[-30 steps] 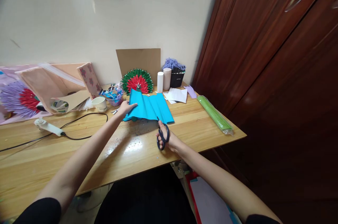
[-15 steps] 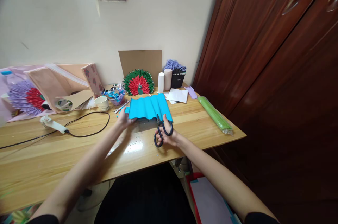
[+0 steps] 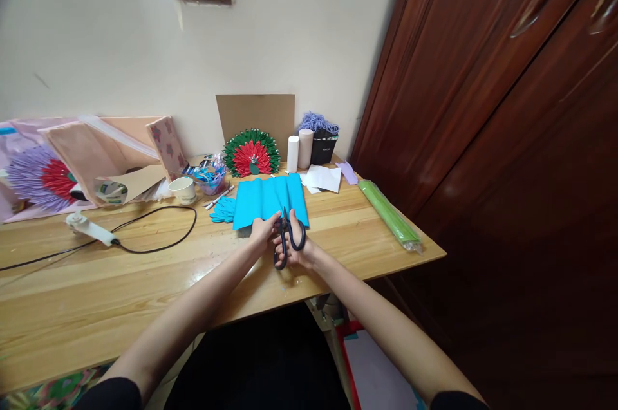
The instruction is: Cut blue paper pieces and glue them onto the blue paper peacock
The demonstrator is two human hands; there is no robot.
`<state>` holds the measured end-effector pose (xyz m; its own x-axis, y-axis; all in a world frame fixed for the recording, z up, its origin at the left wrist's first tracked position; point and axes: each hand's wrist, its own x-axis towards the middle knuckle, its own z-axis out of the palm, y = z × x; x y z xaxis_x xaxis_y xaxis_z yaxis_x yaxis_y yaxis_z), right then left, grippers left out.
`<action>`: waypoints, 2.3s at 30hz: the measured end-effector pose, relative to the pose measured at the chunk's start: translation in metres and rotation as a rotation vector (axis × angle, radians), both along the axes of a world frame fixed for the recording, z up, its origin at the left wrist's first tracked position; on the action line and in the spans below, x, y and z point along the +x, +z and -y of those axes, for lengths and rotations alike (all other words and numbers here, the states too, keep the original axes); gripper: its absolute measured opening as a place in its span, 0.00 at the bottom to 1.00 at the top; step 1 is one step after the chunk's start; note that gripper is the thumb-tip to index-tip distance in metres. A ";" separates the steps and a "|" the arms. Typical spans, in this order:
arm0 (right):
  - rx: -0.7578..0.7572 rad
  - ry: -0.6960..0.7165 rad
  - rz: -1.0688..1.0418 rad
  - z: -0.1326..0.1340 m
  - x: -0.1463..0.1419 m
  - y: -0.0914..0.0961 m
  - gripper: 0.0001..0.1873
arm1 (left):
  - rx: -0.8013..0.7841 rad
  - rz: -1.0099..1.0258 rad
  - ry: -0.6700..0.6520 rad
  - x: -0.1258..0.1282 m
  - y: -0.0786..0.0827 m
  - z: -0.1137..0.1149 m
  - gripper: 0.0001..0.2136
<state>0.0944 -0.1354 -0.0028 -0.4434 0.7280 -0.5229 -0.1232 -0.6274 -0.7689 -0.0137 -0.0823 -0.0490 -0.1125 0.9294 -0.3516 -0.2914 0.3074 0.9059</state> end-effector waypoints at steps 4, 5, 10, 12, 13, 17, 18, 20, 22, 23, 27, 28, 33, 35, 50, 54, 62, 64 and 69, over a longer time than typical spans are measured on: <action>0.011 0.005 0.028 -0.003 -0.003 -0.006 0.41 | -0.020 -0.010 0.119 -0.003 0.002 0.002 0.12; 0.032 -0.007 0.043 -0.003 -0.004 -0.010 0.41 | -0.023 -0.002 0.124 -0.004 0.003 0.002 0.12; 0.159 -0.081 0.085 -0.001 -0.006 -0.018 0.37 | -0.036 0.057 0.119 -0.006 0.007 0.002 0.11; 0.127 -0.062 0.082 -0.003 -0.006 -0.015 0.38 | -0.037 0.078 0.117 -0.006 0.008 -0.001 0.11; 0.094 -0.043 0.067 -0.005 -0.005 -0.012 0.40 | -0.036 0.088 0.116 -0.006 0.008 -0.003 0.10; 0.036 0.000 0.022 -0.018 -0.008 -0.006 0.42 | -0.026 0.128 0.116 -0.007 0.010 -0.014 0.11; 0.054 -0.018 0.031 -0.021 -0.010 -0.007 0.42 | -0.024 0.139 0.114 -0.008 0.011 -0.017 0.11; 0.099 -0.063 0.053 -0.025 -0.013 -0.010 0.39 | -0.021 0.157 0.106 -0.010 0.011 -0.023 0.11; 0.139 -0.095 0.060 -0.027 -0.015 -0.013 0.37 | -0.022 0.169 0.091 -0.013 0.012 -0.028 0.10; 0.150 -0.094 0.060 -0.027 -0.015 -0.014 0.37 | -0.024 0.173 0.083 -0.015 0.011 -0.030 0.10; 0.106 0.006 0.033 -0.030 -0.011 -0.010 0.42 | -0.047 0.176 0.032 -0.020 0.012 -0.036 0.06; 0.088 0.032 0.011 -0.031 -0.010 -0.008 0.43 | -0.060 0.177 0.014 -0.021 0.012 -0.036 0.05; 0.054 0.118 -0.088 -0.036 -0.003 -0.004 0.46 | -0.129 0.179 -0.080 -0.026 0.017 -0.040 0.14; 0.056 0.146 -0.117 -0.036 0.000 -0.004 0.47 | -0.143 0.172 -0.103 -0.028 0.018 -0.041 0.15; 0.060 0.083 0.075 -0.022 -0.010 0.012 0.42 | -0.103 0.083 -0.134 -0.029 0.024 -0.037 0.16; 0.111 -0.022 0.118 -0.018 -0.014 0.006 0.37 | -0.112 0.113 -0.136 -0.029 0.025 -0.038 0.16; 0.086 -0.027 0.086 -0.023 -0.017 0.003 0.38 | -0.124 0.165 -0.121 -0.027 0.025 -0.035 0.11; 0.064 -0.016 0.083 -0.027 -0.019 0.003 0.39 | -0.127 0.172 -0.121 -0.027 0.025 -0.034 0.10; 0.154 -0.093 0.151 -0.032 -0.023 -0.001 0.36 | -0.135 0.171 -0.136 -0.028 0.023 -0.033 0.16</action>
